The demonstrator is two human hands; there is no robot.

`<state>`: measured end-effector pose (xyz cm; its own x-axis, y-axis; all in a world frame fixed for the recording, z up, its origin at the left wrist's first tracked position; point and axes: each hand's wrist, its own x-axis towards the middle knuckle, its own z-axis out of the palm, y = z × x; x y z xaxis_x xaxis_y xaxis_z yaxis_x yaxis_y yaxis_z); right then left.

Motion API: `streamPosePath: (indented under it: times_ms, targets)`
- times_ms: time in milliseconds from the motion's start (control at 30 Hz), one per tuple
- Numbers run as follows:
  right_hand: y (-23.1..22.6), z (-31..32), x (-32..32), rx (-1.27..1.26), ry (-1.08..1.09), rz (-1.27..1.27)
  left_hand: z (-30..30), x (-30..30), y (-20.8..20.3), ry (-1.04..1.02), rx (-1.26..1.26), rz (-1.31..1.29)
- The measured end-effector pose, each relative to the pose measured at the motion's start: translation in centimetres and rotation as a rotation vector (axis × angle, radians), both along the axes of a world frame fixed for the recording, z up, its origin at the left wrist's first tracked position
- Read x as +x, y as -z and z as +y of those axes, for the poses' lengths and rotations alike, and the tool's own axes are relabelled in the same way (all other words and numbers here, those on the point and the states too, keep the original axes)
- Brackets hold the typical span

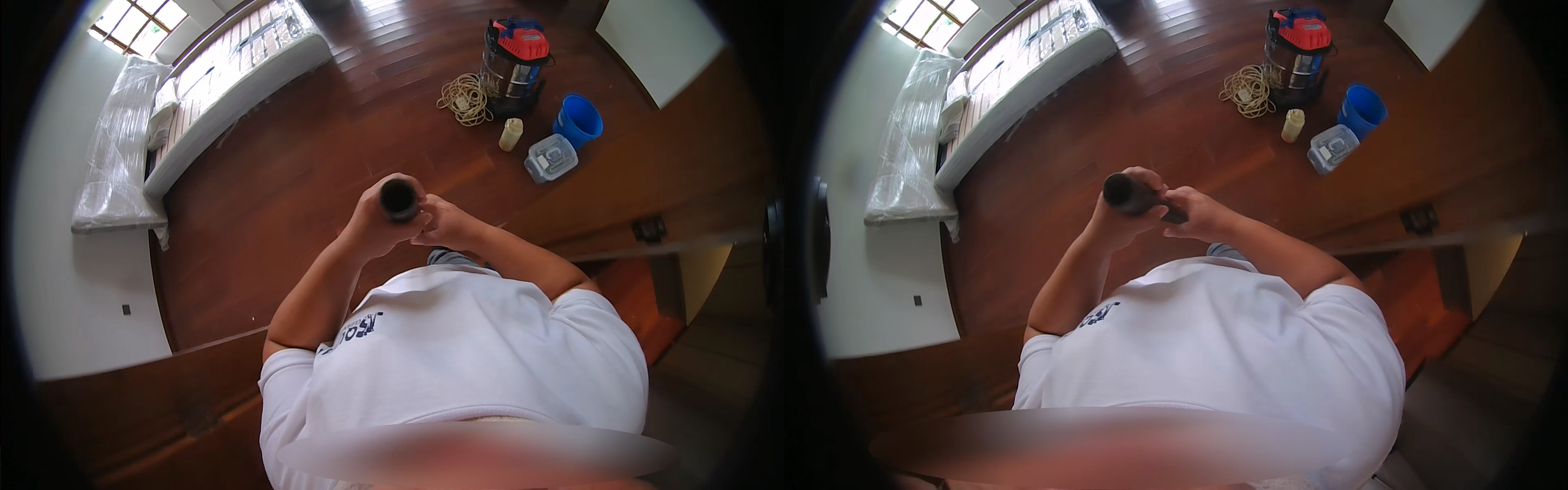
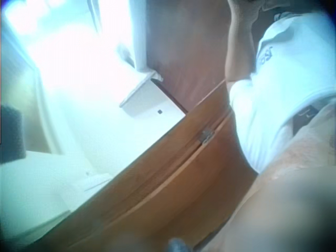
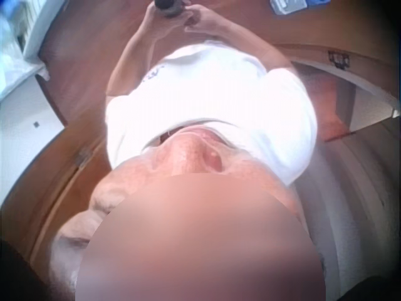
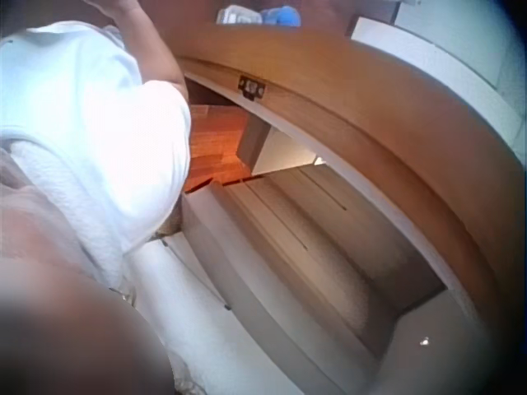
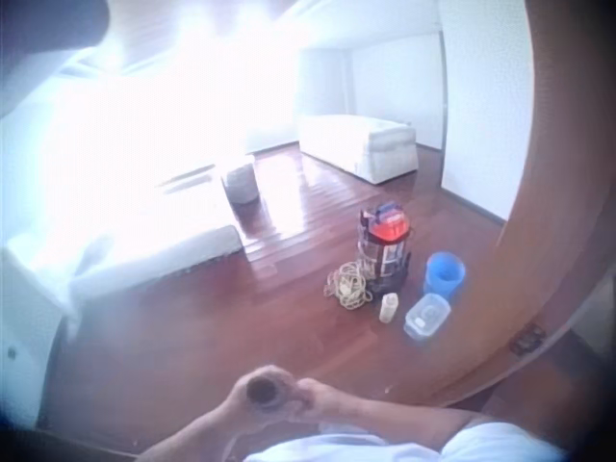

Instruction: The person assembles a vacuum cleaner by inserting a filter into the canister, attaching the motor unit, connecting the hose, and plugging in the power cord. The person then moves the assembled vacuum across the room.

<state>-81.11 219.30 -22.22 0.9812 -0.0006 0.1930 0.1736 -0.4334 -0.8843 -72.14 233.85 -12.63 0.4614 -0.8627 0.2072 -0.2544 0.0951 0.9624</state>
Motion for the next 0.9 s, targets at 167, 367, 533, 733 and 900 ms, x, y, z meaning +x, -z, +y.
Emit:
streamPosePath:
  times_ms: [167, 367, 533, 733, 900]
  targets:
    - [-0.6, -6.3, 12.0, 0.099, 0.040, 0.224, -8.2, 9.9, -0.1, -0.135, 0.190, -0.062]
    - [1.8, -19.2, 20.0, 0.184, 0.488, 0.193, -10.8, 23.9, 6.3, -0.281, 0.441, -0.117]
    - [4.5, -30.0, 21.8, 0.312, 0.889, 0.056, -8.2, 36.4, 13.6, -0.542, 0.532, 0.209]
    - [4.8, -37.3, 23.2, 0.415, 1.435, 0.036, -13.2, 52.7, 15.8, -0.437, 0.579, 0.227]
    - [4.7, -44.0, 27.0, 0.256, 1.644, -0.063, -25.0, 63.1, 12.7, -0.290, 0.592, -0.038]
